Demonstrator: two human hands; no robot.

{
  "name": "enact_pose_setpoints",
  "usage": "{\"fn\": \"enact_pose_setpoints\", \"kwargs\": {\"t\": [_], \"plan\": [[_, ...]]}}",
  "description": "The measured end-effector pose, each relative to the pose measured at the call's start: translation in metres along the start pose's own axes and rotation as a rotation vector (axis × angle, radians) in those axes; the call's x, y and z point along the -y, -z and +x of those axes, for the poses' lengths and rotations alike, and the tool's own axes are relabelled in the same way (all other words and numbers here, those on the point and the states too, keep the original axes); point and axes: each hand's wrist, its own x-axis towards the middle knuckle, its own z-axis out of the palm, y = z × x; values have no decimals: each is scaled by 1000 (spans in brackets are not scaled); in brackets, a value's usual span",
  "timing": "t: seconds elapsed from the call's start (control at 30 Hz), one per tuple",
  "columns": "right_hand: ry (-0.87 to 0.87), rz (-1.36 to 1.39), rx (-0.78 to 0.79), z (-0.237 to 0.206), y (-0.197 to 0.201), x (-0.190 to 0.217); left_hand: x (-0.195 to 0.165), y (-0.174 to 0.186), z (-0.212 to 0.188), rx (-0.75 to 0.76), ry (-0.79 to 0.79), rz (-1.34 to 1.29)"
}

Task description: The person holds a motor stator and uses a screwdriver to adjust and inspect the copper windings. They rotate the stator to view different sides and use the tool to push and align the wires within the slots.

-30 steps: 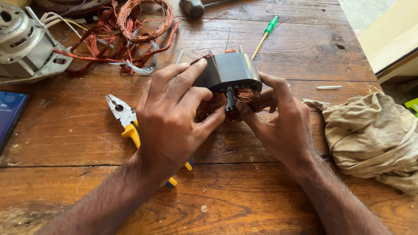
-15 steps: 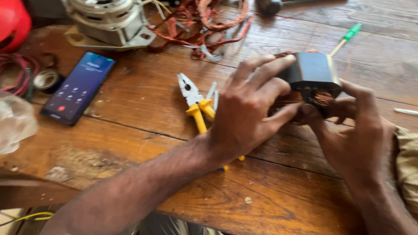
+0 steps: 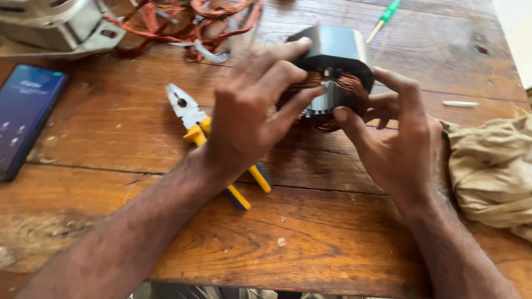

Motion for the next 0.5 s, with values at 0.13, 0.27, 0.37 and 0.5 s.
{"fn": "enact_pose_setpoints", "kwargs": {"t": [0.13,0.27,0.37,0.5], "plan": [[-3,20,0,1,0,-5,3,0,2,7,-31,-9],[-6,34,-11,1,4,-3,2,-2,6,-25,40,-136],[-49,60,5,-2,7,-4,5,-7,10,-106,37,-249],[-67,88,-6,-6,6,-10,2,-6,6,12,40,-123]]}}
